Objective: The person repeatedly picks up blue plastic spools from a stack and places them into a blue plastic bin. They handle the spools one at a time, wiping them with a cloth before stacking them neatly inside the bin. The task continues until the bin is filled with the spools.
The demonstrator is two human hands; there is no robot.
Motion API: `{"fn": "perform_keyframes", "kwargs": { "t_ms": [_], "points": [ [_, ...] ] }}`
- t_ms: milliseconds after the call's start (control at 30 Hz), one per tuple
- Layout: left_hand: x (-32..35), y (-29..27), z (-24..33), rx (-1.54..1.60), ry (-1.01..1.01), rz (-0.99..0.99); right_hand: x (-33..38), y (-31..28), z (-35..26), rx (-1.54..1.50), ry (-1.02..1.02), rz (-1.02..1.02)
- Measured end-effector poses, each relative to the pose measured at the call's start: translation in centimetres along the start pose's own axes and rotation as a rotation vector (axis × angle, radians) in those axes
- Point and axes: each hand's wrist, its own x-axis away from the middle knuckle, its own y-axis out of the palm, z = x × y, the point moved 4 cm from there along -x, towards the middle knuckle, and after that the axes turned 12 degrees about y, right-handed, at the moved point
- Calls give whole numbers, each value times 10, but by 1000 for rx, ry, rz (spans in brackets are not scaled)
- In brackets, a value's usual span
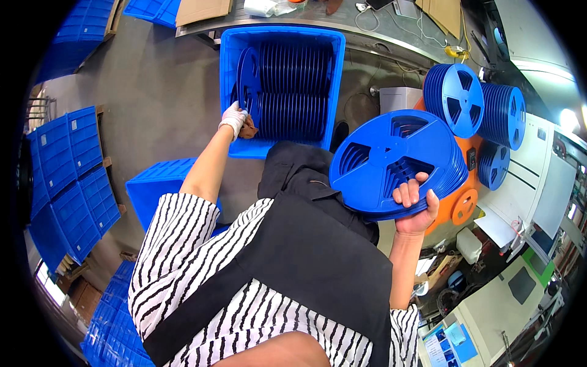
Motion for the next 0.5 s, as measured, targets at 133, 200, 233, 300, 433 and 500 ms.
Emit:
{"fn": "perform_keyframes", "kwargs": {
  "t_ms": [133, 200, 233, 300, 433, 500],
  "points": [
    [42, -12, 70, 235, -187, -78, 3, 6, 1, -1, -23, -51],
    [58, -16, 88, 139, -13, -71, 5, 11, 0, -5, -28, -132],
    [67, -16, 92, 116, 64, -69, 5, 12, 0, -21, -35, -141],
    [85, -9, 110, 117, 163, -127, 5, 9, -4, -48, -49, -252],
    [116, 18, 146, -1, 1071, -19, -4, 16, -7, -119, -90, -518],
    [171, 12, 214, -184, 1307, 21, 1, 25, -14, -111, -87, -601]
  ]
}}
